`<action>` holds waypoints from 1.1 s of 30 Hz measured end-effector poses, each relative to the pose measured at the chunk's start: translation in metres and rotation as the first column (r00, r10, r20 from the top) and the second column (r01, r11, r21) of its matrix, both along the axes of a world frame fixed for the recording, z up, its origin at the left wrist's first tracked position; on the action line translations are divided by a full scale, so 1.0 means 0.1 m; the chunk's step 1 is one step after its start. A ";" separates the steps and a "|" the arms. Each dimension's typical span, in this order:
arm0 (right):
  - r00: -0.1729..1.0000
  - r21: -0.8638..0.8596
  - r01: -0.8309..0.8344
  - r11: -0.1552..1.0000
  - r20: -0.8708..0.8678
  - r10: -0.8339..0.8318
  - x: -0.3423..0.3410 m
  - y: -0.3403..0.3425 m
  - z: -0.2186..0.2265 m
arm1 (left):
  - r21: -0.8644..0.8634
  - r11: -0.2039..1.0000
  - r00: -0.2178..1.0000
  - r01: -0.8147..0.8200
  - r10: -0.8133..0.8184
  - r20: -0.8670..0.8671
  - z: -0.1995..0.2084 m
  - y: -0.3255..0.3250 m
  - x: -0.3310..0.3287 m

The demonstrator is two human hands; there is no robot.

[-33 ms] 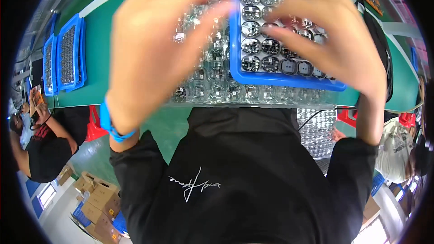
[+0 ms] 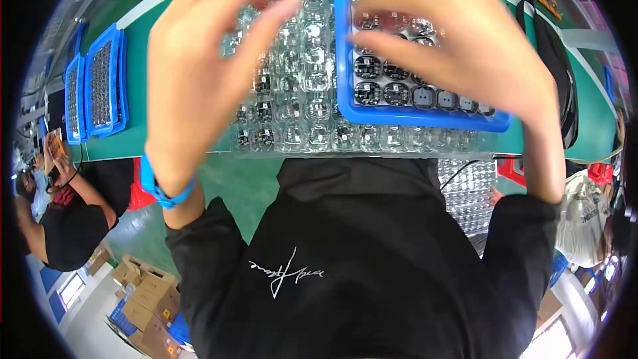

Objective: Sorting and placing small electronic components into organized plastic trays on an assembly line.

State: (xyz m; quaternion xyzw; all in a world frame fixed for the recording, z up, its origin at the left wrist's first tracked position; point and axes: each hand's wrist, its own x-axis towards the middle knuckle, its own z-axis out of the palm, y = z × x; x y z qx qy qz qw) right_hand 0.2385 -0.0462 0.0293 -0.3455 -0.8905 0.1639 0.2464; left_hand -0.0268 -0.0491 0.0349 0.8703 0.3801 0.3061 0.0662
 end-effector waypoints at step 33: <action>0.975 -0.001 0.089 0.996 0.202 -0.087 0.76 -0.62 0.26 | -0.188 0.944 0.953 0.271 -0.237 0.187 -0.09 -0.34 0.63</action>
